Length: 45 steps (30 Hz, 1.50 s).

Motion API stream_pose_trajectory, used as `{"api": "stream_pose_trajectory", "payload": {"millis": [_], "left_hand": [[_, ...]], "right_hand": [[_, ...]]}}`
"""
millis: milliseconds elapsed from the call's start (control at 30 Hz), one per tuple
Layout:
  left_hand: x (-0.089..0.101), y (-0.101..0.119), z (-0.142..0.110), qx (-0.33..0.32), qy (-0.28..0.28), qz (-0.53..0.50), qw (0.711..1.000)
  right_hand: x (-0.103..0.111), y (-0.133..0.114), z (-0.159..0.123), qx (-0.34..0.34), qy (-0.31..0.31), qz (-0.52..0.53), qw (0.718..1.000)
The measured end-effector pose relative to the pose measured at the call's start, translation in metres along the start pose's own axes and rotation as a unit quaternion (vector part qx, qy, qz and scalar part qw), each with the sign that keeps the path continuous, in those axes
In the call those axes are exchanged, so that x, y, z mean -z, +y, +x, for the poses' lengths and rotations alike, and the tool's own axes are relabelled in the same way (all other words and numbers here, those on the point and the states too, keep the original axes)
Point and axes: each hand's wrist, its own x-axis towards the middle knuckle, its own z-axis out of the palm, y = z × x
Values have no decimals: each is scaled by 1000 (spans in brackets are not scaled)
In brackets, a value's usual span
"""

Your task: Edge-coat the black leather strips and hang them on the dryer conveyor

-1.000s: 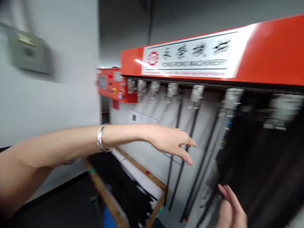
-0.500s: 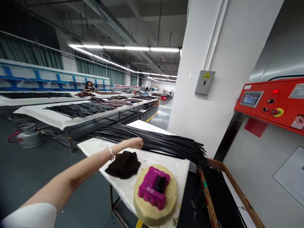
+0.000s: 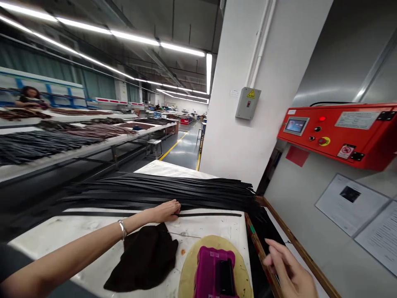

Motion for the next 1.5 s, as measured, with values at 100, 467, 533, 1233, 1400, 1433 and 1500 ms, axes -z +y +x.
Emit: {"api": "stream_pose_trajectory", "payload": {"millis": [100,467,533,1233,1400,1433,1500], "left_hand": [[12,22,-1,-24,-30,-88,995],[95,82,-24,-33,-58,-305,950],[120,57,-54,3,-49,-319,946],[90,218,9,-12,-121,-312,942],[49,219,-10,47,-74,-395,914],[42,222,-11,50,-73,-407,909],[32,225,-17,68,-66,-431,897]], "right_hand": [[-34,-45,32,106,-68,-46,991],[-11,-70,126,202,-272,-83,937],[31,-20,131,124,-274,-37,953],[50,5,76,39,-449,125,884],[25,-31,60,43,-478,167,861],[18,-41,57,49,-473,178,862],[7,-55,50,63,-452,182,871]]}}
